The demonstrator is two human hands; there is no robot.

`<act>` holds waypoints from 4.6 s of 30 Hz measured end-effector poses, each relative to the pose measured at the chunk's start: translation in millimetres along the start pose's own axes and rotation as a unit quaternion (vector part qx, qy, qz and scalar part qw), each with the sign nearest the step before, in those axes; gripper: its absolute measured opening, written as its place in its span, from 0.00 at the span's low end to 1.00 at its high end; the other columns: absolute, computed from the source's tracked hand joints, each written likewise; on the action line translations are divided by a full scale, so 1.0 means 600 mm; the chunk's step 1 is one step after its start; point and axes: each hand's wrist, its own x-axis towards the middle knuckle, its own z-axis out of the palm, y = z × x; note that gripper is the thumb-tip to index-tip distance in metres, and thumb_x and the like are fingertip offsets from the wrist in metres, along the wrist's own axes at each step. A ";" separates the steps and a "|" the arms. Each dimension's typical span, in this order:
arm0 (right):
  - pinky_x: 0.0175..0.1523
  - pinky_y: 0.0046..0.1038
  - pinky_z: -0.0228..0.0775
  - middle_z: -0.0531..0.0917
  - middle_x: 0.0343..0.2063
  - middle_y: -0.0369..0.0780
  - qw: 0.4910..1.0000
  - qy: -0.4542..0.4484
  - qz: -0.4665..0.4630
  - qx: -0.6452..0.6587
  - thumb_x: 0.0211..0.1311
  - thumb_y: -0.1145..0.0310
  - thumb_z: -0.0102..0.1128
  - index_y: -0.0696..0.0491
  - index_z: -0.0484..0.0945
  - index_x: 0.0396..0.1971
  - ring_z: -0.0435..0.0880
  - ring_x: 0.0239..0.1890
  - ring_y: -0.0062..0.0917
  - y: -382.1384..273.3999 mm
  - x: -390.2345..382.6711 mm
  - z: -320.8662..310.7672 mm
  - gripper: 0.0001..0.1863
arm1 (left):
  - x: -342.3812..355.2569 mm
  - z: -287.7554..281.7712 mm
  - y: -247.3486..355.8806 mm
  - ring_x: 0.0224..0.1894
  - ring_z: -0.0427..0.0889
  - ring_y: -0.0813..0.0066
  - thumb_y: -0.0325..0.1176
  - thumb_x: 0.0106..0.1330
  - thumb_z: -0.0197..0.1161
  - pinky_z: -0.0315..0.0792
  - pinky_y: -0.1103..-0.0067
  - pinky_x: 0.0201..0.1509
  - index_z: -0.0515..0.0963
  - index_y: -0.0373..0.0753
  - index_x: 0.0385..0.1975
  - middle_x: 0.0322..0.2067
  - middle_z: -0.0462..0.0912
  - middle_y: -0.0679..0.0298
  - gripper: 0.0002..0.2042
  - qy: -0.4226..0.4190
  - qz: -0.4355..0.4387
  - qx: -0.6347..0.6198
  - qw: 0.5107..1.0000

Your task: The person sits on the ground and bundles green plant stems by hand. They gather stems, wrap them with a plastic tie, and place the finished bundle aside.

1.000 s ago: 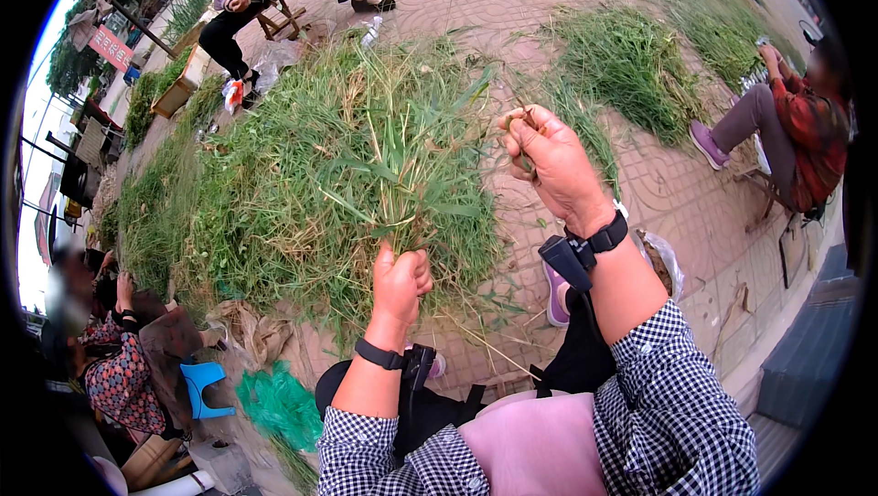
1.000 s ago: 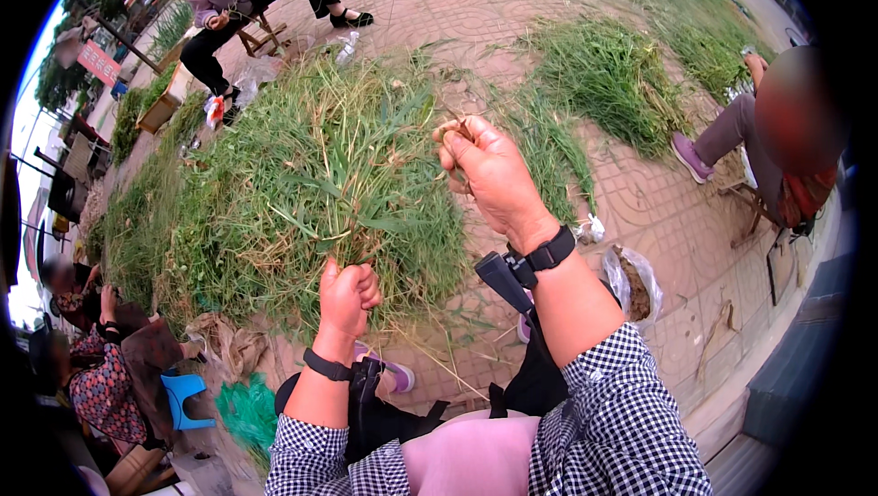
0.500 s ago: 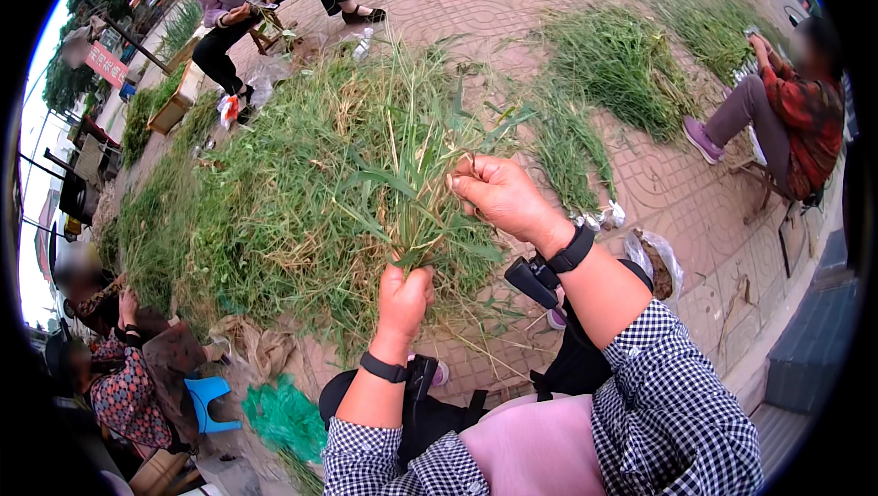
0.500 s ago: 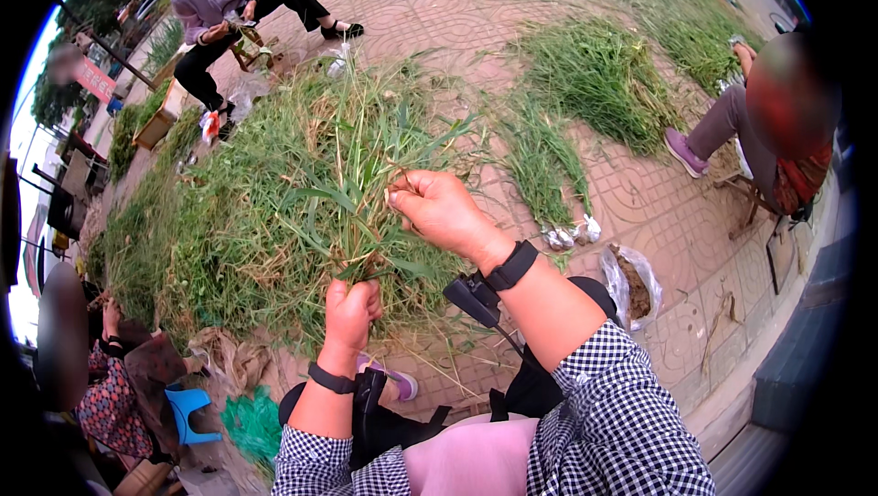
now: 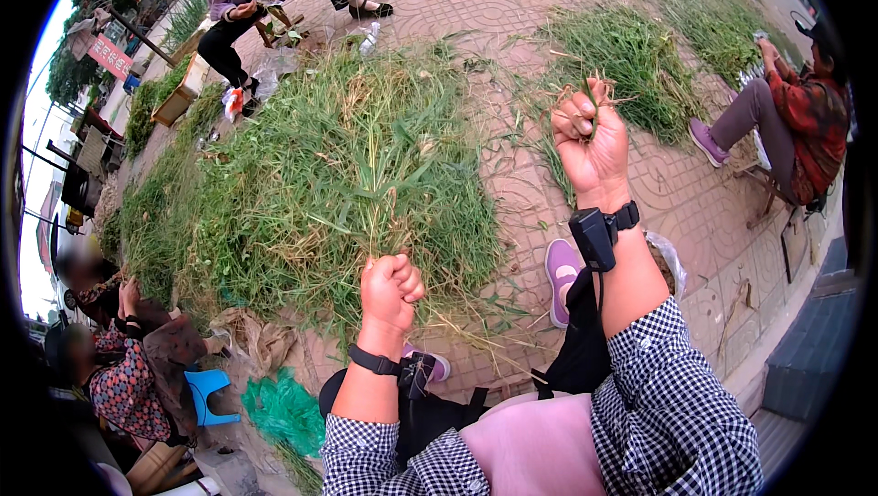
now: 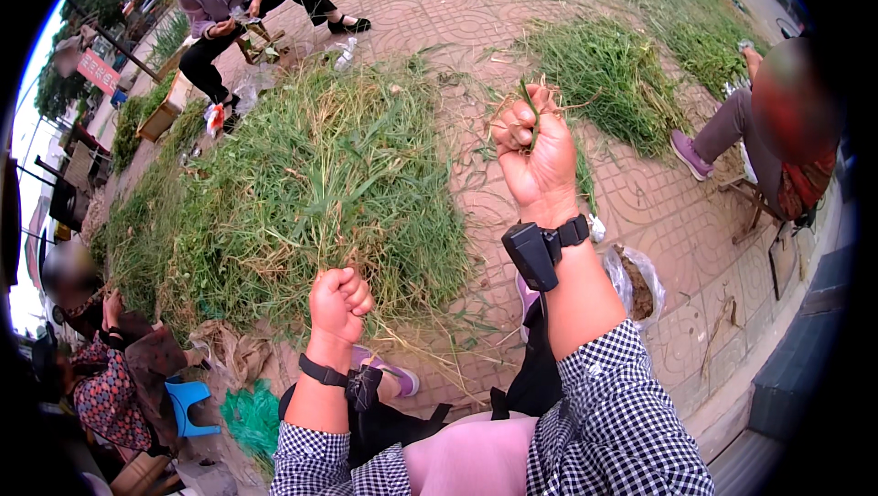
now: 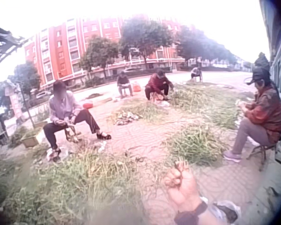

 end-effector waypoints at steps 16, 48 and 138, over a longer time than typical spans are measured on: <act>0.28 0.16 0.59 0.75 0.26 0.29 0.912 -0.007 0.211 -0.353 0.70 0.67 0.54 0.52 0.75 0.44 0.66 0.23 0.10 0.086 -0.038 0.045 0.07 | -0.003 -0.014 -0.009 0.13 0.52 0.82 0.26 0.62 0.48 0.49 0.80 0.17 0.72 0.39 0.32 0.13 0.53 0.75 0.05 -0.171 -0.071 -0.076 0.980; 0.38 0.22 0.67 0.78 0.35 0.32 0.780 -0.091 -0.014 -0.619 0.63 0.69 0.62 0.54 0.77 0.45 0.75 0.35 0.15 0.110 -0.035 0.031 0.12 | -0.026 0.014 -0.010 0.13 0.53 0.82 0.25 0.60 0.52 0.48 0.80 0.18 0.72 0.32 0.36 0.12 0.54 0.72 0.07 -0.168 -0.062 0.059 0.982; 0.22 0.16 0.52 0.68 0.20 0.29 0.939 0.037 0.140 -0.312 0.75 0.59 0.49 0.53 0.74 0.38 0.60 0.18 0.11 0.136 -0.022 0.027 0.13 | -0.058 -0.052 0.095 0.12 0.52 0.82 0.29 0.63 0.48 0.50 0.80 0.17 0.75 0.41 0.40 0.11 0.55 0.75 0.09 -0.239 0.034 -0.331 0.912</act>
